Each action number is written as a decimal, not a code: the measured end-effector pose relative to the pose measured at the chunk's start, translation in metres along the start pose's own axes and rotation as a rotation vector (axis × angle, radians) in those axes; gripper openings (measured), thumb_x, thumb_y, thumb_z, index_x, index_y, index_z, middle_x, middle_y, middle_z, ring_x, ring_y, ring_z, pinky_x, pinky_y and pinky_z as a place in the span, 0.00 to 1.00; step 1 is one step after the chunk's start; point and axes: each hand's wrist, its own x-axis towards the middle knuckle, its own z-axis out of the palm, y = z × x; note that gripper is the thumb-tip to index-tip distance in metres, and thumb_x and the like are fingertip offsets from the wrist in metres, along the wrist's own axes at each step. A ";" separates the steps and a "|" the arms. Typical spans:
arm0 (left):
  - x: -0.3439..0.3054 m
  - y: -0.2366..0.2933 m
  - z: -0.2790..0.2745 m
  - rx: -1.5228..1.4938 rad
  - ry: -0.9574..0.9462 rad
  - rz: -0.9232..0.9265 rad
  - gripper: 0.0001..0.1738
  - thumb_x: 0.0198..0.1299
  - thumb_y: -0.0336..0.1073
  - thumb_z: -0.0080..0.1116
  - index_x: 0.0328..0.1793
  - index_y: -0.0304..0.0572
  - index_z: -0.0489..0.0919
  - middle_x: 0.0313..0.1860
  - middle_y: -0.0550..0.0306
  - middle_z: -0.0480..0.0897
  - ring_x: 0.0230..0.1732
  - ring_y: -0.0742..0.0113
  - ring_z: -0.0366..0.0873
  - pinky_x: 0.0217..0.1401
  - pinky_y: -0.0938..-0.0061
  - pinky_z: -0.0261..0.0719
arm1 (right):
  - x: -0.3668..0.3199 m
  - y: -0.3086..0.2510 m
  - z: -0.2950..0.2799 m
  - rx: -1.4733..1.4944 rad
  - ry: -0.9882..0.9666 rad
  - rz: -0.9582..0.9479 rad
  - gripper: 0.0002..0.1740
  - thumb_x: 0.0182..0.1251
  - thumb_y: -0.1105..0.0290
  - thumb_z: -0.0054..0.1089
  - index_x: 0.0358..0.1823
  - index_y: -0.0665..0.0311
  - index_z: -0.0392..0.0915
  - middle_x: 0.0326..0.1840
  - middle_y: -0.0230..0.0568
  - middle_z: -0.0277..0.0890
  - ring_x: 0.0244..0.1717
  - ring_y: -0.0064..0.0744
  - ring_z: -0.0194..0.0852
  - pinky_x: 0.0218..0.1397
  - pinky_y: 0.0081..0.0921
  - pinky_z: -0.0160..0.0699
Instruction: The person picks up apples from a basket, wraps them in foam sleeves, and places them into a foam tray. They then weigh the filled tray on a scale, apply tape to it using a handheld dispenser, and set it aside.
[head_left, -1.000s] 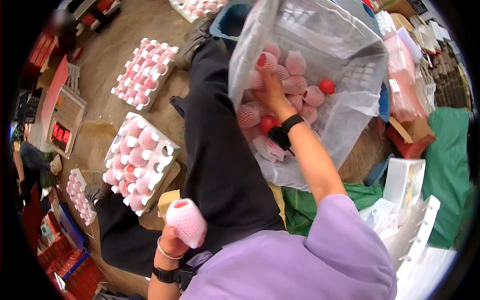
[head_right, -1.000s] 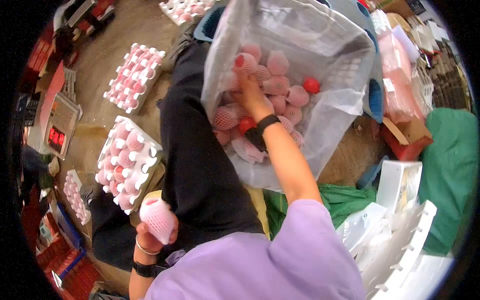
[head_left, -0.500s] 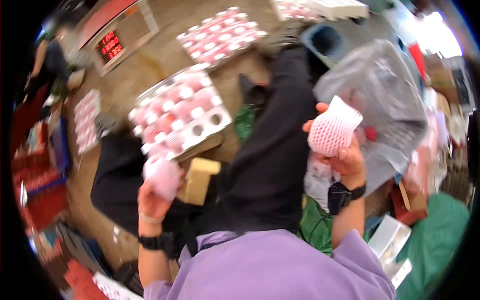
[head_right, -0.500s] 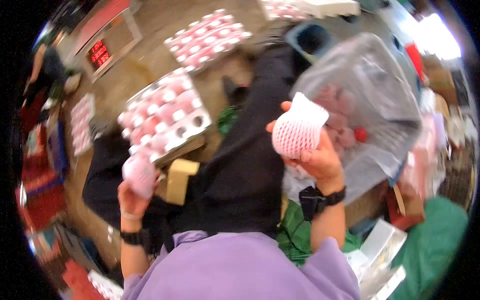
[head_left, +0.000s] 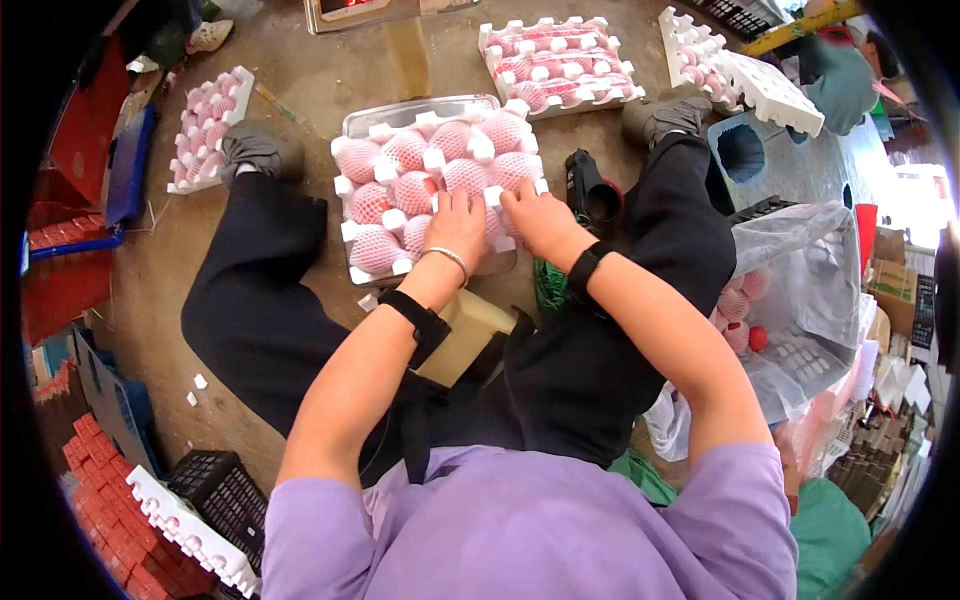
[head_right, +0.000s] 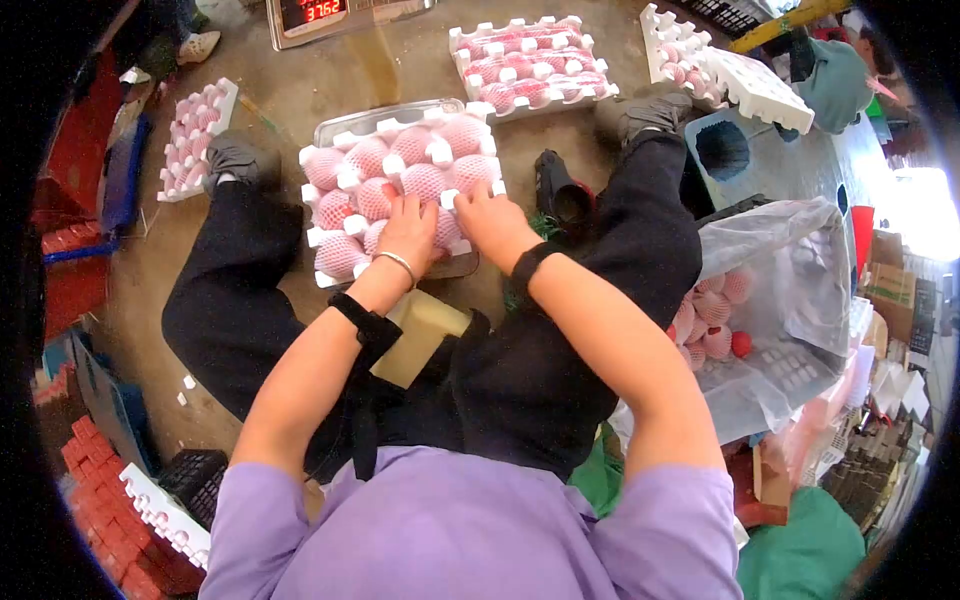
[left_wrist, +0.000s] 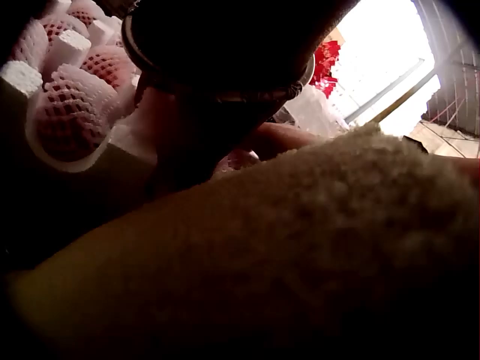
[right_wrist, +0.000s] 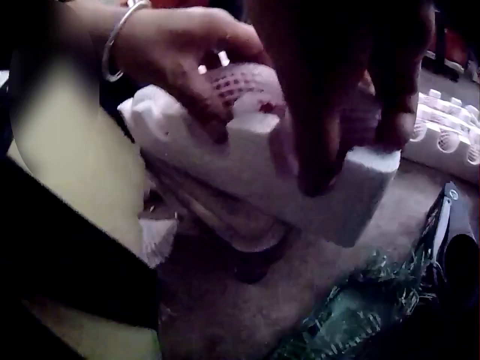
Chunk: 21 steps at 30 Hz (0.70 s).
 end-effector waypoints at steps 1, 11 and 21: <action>-0.002 -0.002 -0.002 0.003 0.031 0.036 0.34 0.36 0.37 0.73 0.52 0.33 0.71 0.48 0.43 0.70 0.52 0.47 0.66 0.58 0.63 0.68 | -0.002 0.005 -0.001 0.080 -0.006 -0.044 0.13 0.56 0.70 0.57 0.43 0.63 0.69 0.43 0.52 0.69 0.38 0.51 0.78 0.34 0.42 0.81; 0.004 -0.006 0.023 0.112 0.100 0.134 0.17 0.50 0.27 0.50 0.48 0.34 0.73 0.42 0.48 0.75 0.49 0.53 0.71 0.51 0.69 0.73 | 0.003 0.001 0.007 -0.033 -0.072 0.050 0.08 0.57 0.71 0.53 0.38 0.62 0.76 0.48 0.50 0.69 0.40 0.50 0.79 0.42 0.42 0.80; -0.093 -0.134 -0.091 -0.790 0.606 -0.477 0.17 0.56 0.28 0.58 0.52 0.32 0.75 0.46 0.49 0.81 0.44 0.64 0.80 0.50 0.73 0.77 | -0.073 0.055 -0.064 0.829 0.423 0.478 0.20 0.56 0.64 0.64 0.45 0.71 0.77 0.40 0.49 0.79 0.41 0.32 0.78 0.46 0.28 0.75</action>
